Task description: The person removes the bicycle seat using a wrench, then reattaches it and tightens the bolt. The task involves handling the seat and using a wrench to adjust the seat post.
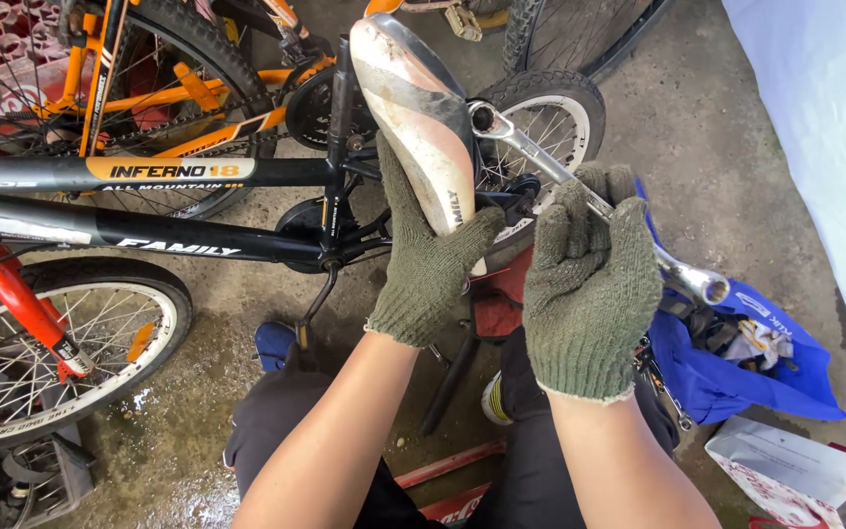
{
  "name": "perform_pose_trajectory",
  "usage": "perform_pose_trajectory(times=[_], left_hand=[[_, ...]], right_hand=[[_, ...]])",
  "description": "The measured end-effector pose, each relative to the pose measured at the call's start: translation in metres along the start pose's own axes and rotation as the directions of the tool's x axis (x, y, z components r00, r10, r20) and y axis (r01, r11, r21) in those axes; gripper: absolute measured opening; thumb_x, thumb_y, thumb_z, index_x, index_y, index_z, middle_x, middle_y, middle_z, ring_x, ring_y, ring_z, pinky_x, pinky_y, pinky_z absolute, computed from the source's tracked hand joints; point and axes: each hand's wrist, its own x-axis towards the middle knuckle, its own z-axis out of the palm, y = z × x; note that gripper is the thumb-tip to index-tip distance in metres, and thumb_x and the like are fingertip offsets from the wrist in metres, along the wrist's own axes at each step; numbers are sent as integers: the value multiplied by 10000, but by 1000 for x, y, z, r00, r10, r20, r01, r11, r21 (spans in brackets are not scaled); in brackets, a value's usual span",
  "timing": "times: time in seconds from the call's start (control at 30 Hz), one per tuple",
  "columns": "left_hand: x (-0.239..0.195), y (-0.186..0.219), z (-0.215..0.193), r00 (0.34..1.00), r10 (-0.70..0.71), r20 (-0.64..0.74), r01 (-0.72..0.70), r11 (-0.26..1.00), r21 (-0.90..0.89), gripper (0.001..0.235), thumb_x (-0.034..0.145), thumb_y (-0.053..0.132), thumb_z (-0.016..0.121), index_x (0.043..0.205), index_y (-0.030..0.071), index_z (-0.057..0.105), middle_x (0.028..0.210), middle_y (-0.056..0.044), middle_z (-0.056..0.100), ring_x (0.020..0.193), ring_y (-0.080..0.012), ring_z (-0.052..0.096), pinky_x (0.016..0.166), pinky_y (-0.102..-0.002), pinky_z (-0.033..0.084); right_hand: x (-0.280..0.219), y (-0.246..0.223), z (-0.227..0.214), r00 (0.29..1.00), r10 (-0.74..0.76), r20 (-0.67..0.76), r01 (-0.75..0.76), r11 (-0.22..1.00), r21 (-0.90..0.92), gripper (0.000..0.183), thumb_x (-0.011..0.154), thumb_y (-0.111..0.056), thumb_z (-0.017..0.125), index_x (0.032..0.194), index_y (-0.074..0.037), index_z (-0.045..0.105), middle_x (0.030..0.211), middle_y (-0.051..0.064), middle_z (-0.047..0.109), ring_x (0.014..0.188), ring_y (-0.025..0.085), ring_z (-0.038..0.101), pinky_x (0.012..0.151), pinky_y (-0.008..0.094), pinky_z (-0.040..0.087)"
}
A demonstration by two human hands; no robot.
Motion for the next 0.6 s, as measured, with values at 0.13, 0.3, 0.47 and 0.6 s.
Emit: perform_pose_trajectory(times=[0.13, 0.3, 0.47, 0.6], left_hand=[[-1, 0, 2, 997, -79, -13, 78, 996, -50, 1143, 779, 190, 775, 1620, 101, 7, 1663, -280, 227, 1429, -393, 432, 1122, -447, 436], [1, -8, -2, 989, -145, -8, 144, 988, -52, 1031, 781, 257, 764, 1594, 27, 173, 1606, -271, 335, 1388, -366, 468, 1111, -426, 428], [10, -9, -13, 983, 119, 138, -113, 992, -50, 1199, 692, 127, 763, 1615, 46, 1, 1705, -255, 132, 1577, -409, 249, 1271, -500, 278], [8, 28, -19, 933, 44, 358, 32, 978, -205, 1196, 644, 16, 694, 1622, 98, 11, 1672, -261, 260, 1531, -410, 341, 1212, -500, 394]], right_hand=[[-8, 6, 10, 999, -40, 32, 43, 996, -79, 340, 1025, -143, 612, 1326, 11, 582, 1253, 147, 675, 1034, 204, 714, 889, 309, 629], [-8, 9, 2, 1000, -6, -3, 6, 998, -55, 338, 1043, -162, 607, 1359, -42, 620, 1307, 138, 699, 1090, 252, 722, 916, 353, 625], [4, -13, 41, 950, -140, 280, 235, 911, -338, 136, 1047, -155, 603, 958, -75, 668, 849, 45, 720, 660, 105, 671, 573, 191, 553], [32, -45, 25, 960, -152, 235, 242, 872, -425, 112, 1034, -169, 603, 1009, -82, 669, 820, 22, 690, 605, 90, 611, 520, 189, 493]])
